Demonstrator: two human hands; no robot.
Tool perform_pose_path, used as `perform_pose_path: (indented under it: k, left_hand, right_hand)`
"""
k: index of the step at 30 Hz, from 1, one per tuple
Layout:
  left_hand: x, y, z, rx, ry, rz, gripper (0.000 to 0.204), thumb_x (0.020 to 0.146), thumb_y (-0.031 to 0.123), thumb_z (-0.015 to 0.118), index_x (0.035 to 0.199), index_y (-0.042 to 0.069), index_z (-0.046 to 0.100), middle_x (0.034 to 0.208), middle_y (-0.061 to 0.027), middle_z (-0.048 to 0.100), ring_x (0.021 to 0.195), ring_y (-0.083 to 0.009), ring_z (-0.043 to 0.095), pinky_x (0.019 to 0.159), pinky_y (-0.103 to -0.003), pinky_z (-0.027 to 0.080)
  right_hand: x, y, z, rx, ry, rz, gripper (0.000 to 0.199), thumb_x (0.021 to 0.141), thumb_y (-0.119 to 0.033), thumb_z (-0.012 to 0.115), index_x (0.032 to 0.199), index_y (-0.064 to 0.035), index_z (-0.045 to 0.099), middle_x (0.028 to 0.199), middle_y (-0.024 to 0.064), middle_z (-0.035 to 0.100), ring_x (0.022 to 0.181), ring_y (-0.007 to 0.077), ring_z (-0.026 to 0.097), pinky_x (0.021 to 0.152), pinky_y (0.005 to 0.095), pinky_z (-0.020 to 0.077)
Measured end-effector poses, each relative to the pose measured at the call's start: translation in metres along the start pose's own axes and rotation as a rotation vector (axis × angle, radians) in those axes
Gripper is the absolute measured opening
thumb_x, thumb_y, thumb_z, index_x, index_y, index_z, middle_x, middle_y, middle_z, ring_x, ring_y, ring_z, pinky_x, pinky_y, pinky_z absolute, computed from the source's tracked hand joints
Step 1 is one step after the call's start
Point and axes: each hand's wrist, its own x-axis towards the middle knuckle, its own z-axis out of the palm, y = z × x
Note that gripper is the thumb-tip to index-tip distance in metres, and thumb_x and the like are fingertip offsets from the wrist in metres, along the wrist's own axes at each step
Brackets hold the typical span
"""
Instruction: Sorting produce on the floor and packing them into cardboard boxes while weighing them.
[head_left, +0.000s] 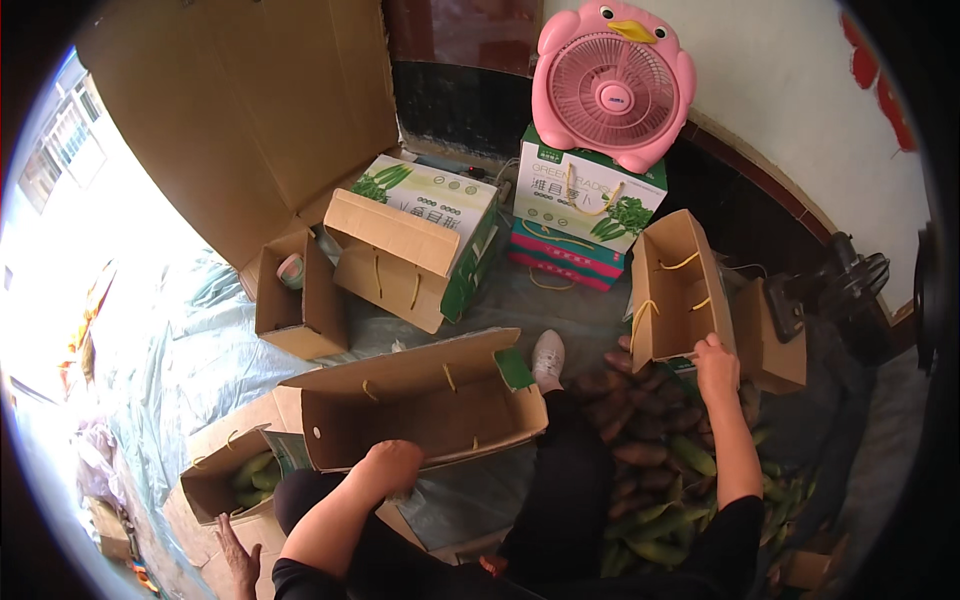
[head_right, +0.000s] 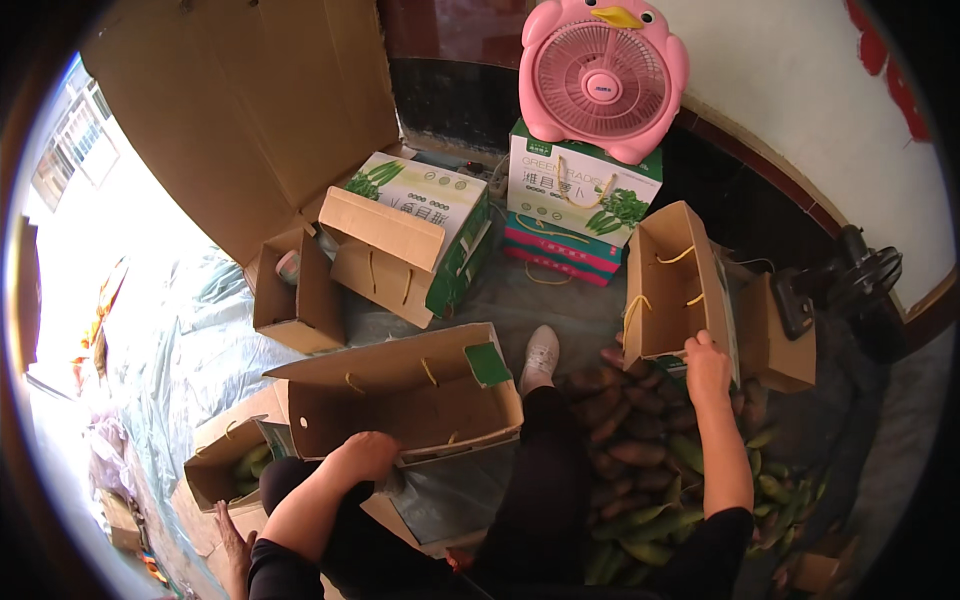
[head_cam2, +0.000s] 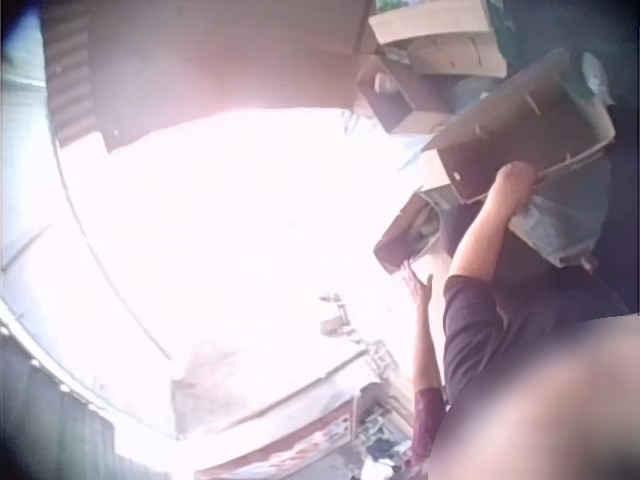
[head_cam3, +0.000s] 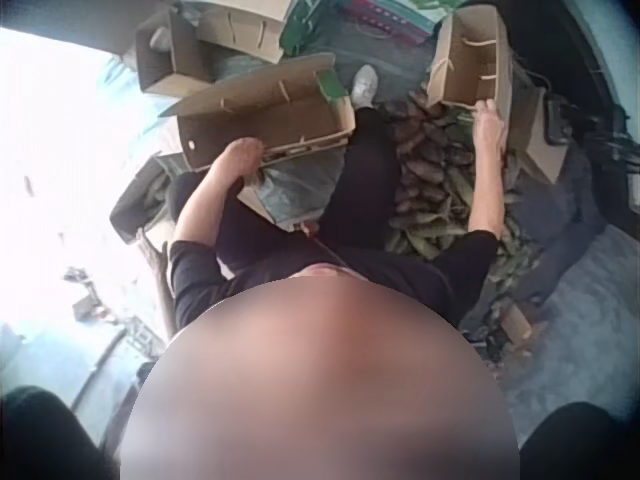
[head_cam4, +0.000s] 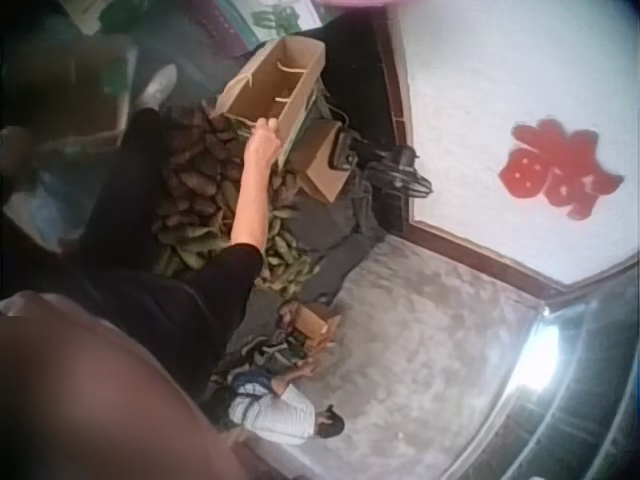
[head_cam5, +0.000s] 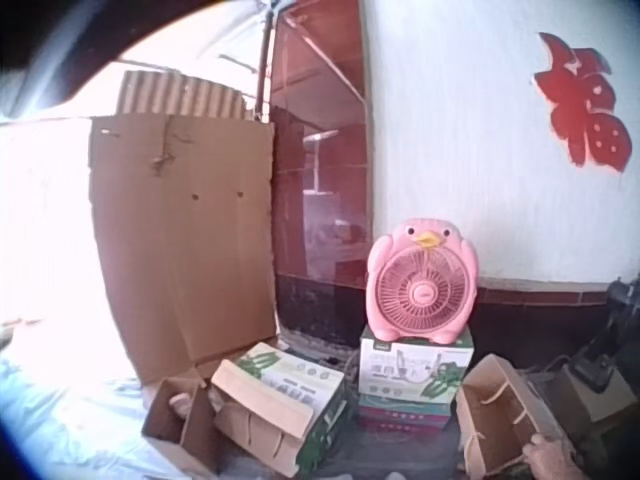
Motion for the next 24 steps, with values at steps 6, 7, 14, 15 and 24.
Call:
perform_pose_path:
  k: [6,7,14,15,24]
  left_hand:
    - [-0.005,0.002,-0.002,0.029,0.051,0.021,0.017,0.073,0.008,0.056,0.083,0.003,0.069,0.088,-0.0172,0.068,0.087,-0.0309,0.067,0.075,-0.040,0.054]
    - [-0.006,0.001,-0.001,0.026,0.051,0.020,0.017,0.073,0.008,0.056,0.083,0.003,0.069,0.088,-0.0172,0.068,0.087,-0.0309,0.067,0.075,-0.040,0.054]
    - [-0.004,-0.002,0.014,0.037,0.157,0.041,0.016,0.073,0.009,0.055,0.079,0.003,0.068,0.084,-0.0164,0.068,0.082,-0.0311,0.067,0.072,-0.039,0.054]
    - [-0.004,-0.003,0.015,0.038,0.173,0.042,0.015,0.073,0.009,0.055,0.079,0.004,0.068,0.083,-0.0161,0.068,0.081,-0.0309,0.067,0.072,-0.038,0.054]
    - [-0.004,-0.005,0.025,0.062,0.264,0.091,0.013,0.073,0.009,0.057,0.078,0.004,0.068,0.081,-0.0151,0.068,0.079,-0.0287,0.068,0.069,-0.037,0.055]
  right_hand:
    - [-0.051,-0.022,-0.093,0.267,0.092,-0.018,0.019,0.065,-0.001,0.071,0.079,-0.0032,0.058,0.088,0.0117,0.055,0.080,0.0329,0.059,0.067,0.0423,0.0476]
    - [-0.057,-0.027,-0.102,0.268,0.147,-0.073,0.019,0.065,0.001,0.069,0.080,-0.0031,0.059,0.088,0.0108,0.056,0.079,0.0320,0.059,0.067,0.0418,0.0475]
    - [-0.056,-0.067,-0.178,0.239,0.395,-0.301,0.021,0.062,0.008,0.063,0.081,-0.0009,0.059,0.087,0.0110,0.056,0.078,0.0312,0.059,0.069,0.0404,0.0474]
    - [-0.049,-0.074,-0.186,0.238,0.414,-0.320,0.022,0.063,0.009,0.061,0.082,-0.0008,0.060,0.088,0.0112,0.057,0.079,0.0312,0.059,0.069,0.0399,0.0475]
    - [0.088,-0.174,-0.190,0.391,0.656,-0.663,0.021,0.064,0.005,0.062,0.083,-0.0050,0.060,0.084,0.0066,0.056,0.073,0.0265,0.059,0.063,0.0383,0.0472]
